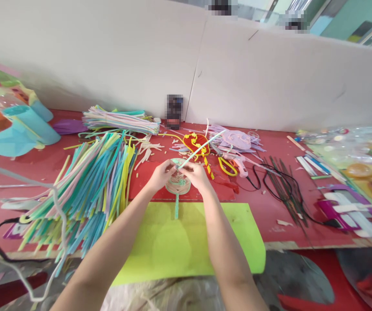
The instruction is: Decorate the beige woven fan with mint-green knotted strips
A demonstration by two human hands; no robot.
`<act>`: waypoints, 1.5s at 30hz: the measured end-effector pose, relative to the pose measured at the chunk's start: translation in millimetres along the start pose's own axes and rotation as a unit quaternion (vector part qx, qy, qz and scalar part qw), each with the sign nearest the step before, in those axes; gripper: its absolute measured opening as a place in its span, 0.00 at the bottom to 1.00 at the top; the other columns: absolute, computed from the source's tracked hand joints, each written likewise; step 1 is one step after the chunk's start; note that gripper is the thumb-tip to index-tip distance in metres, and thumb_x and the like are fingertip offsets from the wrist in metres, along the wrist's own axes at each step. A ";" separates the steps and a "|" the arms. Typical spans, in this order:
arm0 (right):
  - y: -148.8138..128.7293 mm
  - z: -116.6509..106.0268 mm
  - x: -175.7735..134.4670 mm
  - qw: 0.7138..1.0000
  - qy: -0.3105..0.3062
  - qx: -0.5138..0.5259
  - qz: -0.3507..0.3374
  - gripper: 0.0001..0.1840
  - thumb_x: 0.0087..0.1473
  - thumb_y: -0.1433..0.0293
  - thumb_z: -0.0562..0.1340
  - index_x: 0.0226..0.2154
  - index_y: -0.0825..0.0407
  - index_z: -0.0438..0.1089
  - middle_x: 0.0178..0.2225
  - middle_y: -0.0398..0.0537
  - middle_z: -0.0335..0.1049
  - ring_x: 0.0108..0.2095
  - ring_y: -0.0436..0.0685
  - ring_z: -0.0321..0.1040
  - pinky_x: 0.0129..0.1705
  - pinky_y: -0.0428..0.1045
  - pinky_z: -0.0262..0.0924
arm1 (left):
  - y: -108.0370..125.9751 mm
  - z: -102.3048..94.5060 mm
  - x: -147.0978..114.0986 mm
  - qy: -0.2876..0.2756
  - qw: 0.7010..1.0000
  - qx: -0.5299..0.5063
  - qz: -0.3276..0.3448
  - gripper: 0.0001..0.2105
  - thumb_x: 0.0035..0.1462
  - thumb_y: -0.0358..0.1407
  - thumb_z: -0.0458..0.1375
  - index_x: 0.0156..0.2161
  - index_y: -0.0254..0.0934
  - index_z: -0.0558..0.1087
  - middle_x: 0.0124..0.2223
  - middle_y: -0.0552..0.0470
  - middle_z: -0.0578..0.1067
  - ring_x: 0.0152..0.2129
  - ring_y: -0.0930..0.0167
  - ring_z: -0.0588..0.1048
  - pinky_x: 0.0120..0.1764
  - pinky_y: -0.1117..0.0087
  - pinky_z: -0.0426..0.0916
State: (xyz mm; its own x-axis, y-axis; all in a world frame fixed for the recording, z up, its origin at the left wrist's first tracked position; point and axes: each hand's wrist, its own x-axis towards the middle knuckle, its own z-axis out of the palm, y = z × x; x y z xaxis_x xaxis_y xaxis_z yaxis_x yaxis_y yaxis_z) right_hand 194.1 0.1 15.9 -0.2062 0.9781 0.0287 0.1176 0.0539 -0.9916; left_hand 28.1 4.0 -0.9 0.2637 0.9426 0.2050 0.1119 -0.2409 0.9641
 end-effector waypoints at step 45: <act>-6.2 4.2 1.0 0.992 0.110 0.058 -0.031 0.19 0.45 0.53 0.65 0.31 0.52 0.70 0.30 0.48 0.75 0.33 0.56 0.72 0.32 0.49 0.68 | 0.5 1.6 0.2 0.029 0.998 -0.008 0.052 0.10 0.59 0.41 0.52 0.40 0.36 0.67 0.38 0.49 0.73 0.33 0.72 0.72 0.38 0.70 0.67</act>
State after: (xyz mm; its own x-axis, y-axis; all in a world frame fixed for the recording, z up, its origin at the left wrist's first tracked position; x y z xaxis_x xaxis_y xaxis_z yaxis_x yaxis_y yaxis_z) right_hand 189.1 -0.1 21.6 0.0091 0.9946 0.1035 -0.0034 0.1036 -0.9946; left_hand 29.7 3.7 -0.7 0.2179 0.9243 0.3133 0.0710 -0.3352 0.9395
